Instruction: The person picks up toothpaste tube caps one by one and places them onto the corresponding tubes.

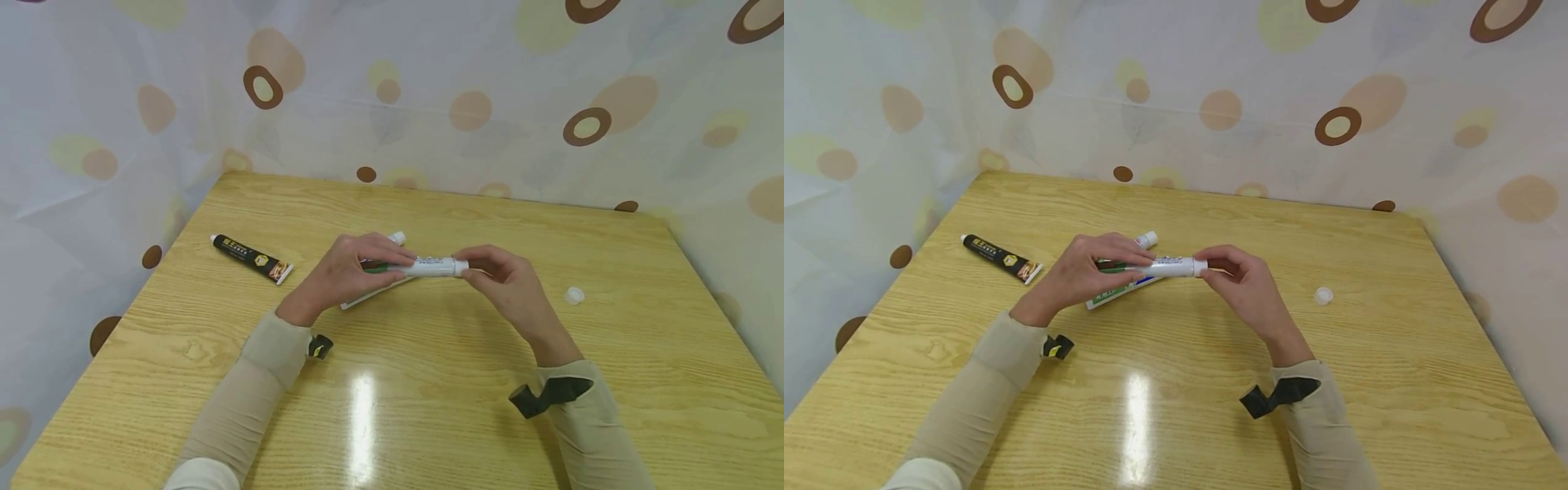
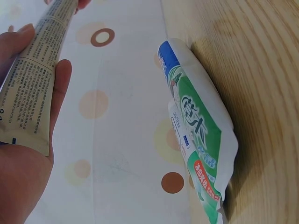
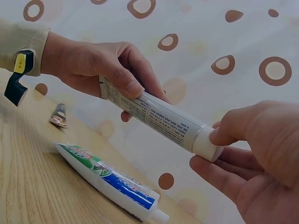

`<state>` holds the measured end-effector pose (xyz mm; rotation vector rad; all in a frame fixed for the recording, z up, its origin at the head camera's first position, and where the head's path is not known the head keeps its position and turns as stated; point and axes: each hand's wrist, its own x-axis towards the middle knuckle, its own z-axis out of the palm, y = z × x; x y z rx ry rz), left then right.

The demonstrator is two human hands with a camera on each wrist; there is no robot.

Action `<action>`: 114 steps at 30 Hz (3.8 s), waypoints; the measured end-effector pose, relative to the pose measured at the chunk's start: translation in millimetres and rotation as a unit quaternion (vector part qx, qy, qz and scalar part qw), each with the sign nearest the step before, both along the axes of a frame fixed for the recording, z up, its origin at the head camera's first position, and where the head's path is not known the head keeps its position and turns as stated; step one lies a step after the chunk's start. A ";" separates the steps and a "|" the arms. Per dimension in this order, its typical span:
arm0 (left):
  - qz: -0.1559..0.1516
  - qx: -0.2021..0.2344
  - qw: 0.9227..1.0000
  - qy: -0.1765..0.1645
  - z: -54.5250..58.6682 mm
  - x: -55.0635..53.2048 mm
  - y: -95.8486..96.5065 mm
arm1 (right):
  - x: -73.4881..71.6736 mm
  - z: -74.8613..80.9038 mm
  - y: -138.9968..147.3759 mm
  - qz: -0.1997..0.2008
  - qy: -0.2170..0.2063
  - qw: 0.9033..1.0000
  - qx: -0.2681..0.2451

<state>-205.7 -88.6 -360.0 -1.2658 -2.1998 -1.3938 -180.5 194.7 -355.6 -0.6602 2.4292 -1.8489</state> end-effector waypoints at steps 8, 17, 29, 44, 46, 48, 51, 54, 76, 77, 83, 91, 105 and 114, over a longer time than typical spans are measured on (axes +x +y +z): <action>0.000 -0.005 1.000 0.008 -0.1 -1.0 0.1 | -0.2 -0.1 0.5 -0.016 -0.005 1.000 0.012; -0.004 0.000 1.000 0.003 0.3 -0.3 -0.2 | 0.3 -0.7 0.3 0.015 -0.007 1.000 -0.019; -0.003 -0.017 1.000 0.012 0.8 -0.2 0.2 | -0.6 -2.1 -0.1 -0.016 -0.013 1.000 0.019; -0.013 -0.038 0.999 0.030 -0.9 -1.0 1.2 | -0.3 -1.6 -2.3 -0.048 -0.041 0.997 0.052; -0.010 -0.041 0.999 0.033 -0.7 -0.7 1.0 | -0.2 -1.3 -3.5 -0.056 -0.046 0.996 0.052; -0.007 -0.043 0.998 0.036 -0.4 -0.4 0.7 | -0.2 -1.2 -4.7 -0.060 -0.053 0.996 0.048; -0.006 -0.046 0.998 0.038 -0.6 -0.7 0.3 | -0.1 -1.1 -5.9 -0.060 -0.063 0.995 0.038; -0.006 -0.049 0.998 0.042 -1.0 -1.3 0.4 | -0.6 -1.6 -6.6 -0.058 -0.068 0.996 0.030; 0.009 -0.056 0.997 0.059 -1.9 -2.3 3.9 | -3.0 -3.9 -8.3 -0.050 -0.066 0.995 0.060; 0.010 -0.056 0.997 0.060 -1.3 -2.3 4.4 | -3.0 -3.6 -8.1 -0.050 -0.064 0.995 0.060; 0.019 -0.062 0.996 0.058 1.5 -3.1 4.8 | -2.2 -3.2 -3.7 -0.065 -0.043 0.994 0.071; 0.073 -0.066 0.995 0.026 2.7 -4.9 -8.7 | 0.9 -6.9 18.0 -0.071 -0.020 0.996 0.056; 0.176 -0.087 0.980 -0.019 3.3 -10.5 -14.6 | 3.4 -8.4 61.5 -0.135 -0.006 0.985 0.103; 0.204 -0.102 0.973 -0.031 2.6 -12.8 -19.8 | 3.1 -16.3 89.3 -0.204 0.036 0.961 0.184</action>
